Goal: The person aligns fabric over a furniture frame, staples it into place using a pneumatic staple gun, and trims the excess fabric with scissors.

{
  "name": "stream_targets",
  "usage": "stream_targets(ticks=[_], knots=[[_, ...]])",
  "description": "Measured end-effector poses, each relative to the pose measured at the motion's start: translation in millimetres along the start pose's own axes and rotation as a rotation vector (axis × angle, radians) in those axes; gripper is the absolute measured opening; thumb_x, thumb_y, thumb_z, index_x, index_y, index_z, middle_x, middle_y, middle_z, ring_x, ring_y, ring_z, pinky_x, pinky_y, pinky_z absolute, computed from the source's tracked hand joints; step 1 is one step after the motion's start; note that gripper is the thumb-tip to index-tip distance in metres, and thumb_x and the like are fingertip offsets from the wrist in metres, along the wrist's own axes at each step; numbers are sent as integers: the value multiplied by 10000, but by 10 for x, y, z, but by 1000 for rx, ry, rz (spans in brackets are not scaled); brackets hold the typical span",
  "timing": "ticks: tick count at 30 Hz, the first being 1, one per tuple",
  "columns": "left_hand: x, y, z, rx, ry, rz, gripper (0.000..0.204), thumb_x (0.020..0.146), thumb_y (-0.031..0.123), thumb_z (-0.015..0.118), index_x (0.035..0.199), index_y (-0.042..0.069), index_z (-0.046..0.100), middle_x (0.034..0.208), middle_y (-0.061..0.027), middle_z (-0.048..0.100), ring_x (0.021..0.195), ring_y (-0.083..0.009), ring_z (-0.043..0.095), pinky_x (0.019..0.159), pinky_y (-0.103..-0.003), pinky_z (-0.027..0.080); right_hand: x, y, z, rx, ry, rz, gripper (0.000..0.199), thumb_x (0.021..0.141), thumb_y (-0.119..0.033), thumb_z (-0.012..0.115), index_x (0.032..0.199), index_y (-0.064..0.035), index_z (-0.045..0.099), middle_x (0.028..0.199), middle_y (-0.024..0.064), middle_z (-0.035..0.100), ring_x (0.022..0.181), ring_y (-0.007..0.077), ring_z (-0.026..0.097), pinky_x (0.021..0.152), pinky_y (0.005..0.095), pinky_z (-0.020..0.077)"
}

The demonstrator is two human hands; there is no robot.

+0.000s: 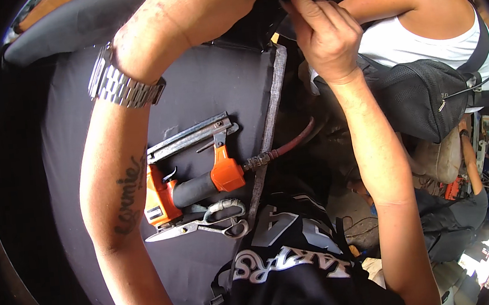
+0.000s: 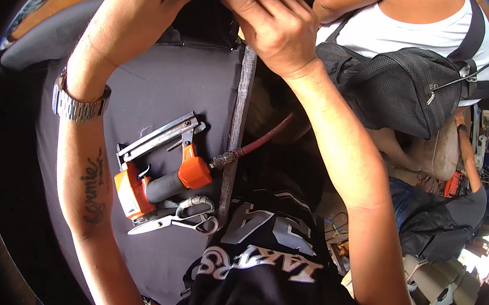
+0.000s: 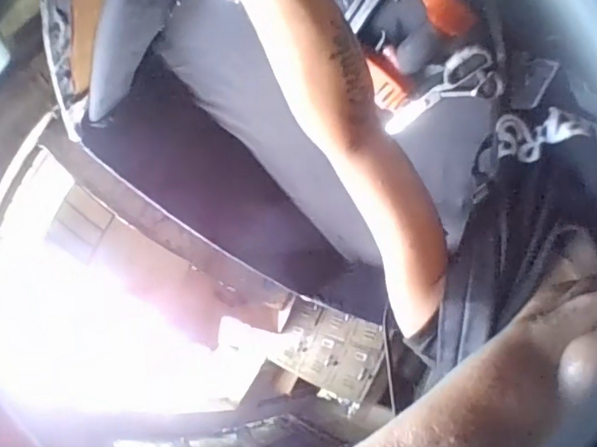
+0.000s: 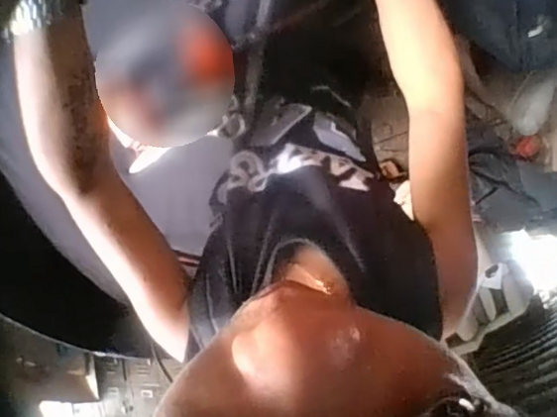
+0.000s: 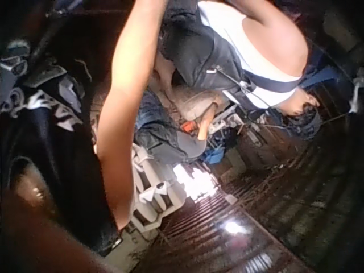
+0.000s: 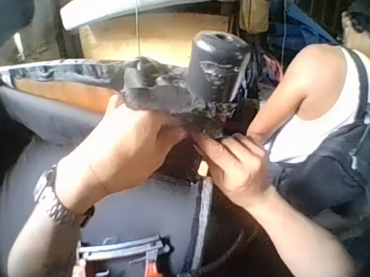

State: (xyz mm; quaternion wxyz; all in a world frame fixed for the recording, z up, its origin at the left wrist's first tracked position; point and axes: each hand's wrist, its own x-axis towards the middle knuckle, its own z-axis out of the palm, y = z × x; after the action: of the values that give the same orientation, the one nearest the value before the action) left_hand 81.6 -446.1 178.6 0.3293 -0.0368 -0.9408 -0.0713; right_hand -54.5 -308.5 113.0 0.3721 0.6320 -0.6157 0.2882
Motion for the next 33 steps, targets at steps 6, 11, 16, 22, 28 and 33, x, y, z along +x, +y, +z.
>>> stream_targets(ticks=[6,11,16,22,28,33], knots=[[-114,81,27,-168,188,-190,134,803,123,608,921,77,656,931,-136,630,864,-313,576,748,-396,405,19,97,247,13,324,-26,222,704,-10,739,906,-96,709,658,34,614,542,189,573,545,283,473],[-182,-352,551,180,1123,467,242,624,162,715,854,200,653,895,28,565,860,-189,497,767,-361,338,58,-36,342,52,381,-25,156,742,-146,739,890,-148,690,631,-22,572,557,176,554,526,294,415],[-252,-214,527,311,980,294,218,597,195,687,813,222,664,920,44,571,867,-193,499,779,-373,329,-30,32,354,20,377,39,129,760,-142,728,880,-130,681,645,-24,590,572,171,560,568,290,398],[-345,-174,436,573,497,153,228,586,201,662,813,214,673,946,41,579,874,-199,497,787,-377,330,-9,-146,358,-2,302,183,90,793,-62,700,880,-55,679,781,58,680,703,184,630,659,270,477],[-252,-416,634,222,683,184,167,666,169,666,831,143,665,1036,-26,555,949,-240,478,816,-398,342,-91,-108,426,77,388,169,195,756,-81,732,939,-78,666,690,2,630,606,171,574,636,290,432],[-259,-288,364,233,347,60,145,721,191,648,818,84,646,1012,-86,528,918,-277,450,808,-412,353,-186,-50,295,127,250,-11,384,762,-67,726,1126,-36,607,624,-2,563,523,148,492,546,261,414]])
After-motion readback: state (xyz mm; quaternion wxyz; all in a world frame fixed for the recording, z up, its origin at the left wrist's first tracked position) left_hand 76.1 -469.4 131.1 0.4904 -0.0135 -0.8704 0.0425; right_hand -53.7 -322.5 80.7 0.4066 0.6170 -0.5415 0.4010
